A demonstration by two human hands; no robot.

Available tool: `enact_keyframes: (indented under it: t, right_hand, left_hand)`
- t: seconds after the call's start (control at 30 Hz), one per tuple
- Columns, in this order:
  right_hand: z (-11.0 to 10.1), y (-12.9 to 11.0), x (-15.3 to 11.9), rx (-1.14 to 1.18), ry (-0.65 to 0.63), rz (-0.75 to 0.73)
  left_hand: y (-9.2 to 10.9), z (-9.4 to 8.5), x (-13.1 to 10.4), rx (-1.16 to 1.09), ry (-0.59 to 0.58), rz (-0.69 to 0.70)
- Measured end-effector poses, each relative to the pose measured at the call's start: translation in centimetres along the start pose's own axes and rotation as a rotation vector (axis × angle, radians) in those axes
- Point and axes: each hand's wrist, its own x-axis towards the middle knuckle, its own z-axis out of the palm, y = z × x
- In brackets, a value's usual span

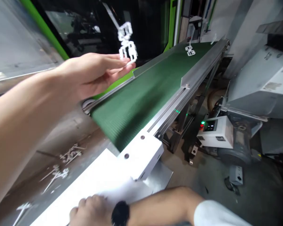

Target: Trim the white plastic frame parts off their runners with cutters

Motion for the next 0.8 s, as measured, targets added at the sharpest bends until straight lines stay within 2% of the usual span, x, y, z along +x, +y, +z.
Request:
enact_keyframes:
  t: [0.1, 0.2, 0.3, 0.4, 0.47, 0.57, 0.7, 0.8]
  right_hand:
    - [1.4, 0.5, -0.7, 0.022, 0.017, 0.042]
    - [1.5, 0.9, -1.2, 0.042, -0.031, 0.074]
    - [1.2, 0.9, -2.0, 0.100, -0.061, 0.103]
    - [0.8, 1.4, -2.5, 0.207, -0.050, 0.163]
    - [0.1, 2.1, -2.2, 0.317, -0.027, 0.185]
    - [-1.7, 3.1, -1.2, 0.575, 0.028, 0.203]
    - [-4.3, 3.0, -0.4, 0.977, 0.055, 0.194]
    - [-5.3, 2.4, -0.6, 1.250, 0.082, 0.197]
  left_hand:
    - [-2.1, -5.2, -12.5, -0.053, 0.039, 0.011]
    - [-6.0, -8.5, -24.8, -0.042, 0.285, -0.099]
    - [-10.5, -9.6, -35.5, -0.065, 0.510, -0.220]
    - [-14.5, -9.2, -42.8, -0.156, 0.587, -0.242]
    - [-16.6, -8.7, -45.3, -0.253, 0.536, -0.280]
    - [-18.9, -8.5, -46.4, -0.492, 0.369, -0.352]
    - [-21.4, -8.8, -45.0, -0.961, 0.230, -0.466]
    - [-23.2, -8.9, -43.4, -1.175, 0.085, -0.548]
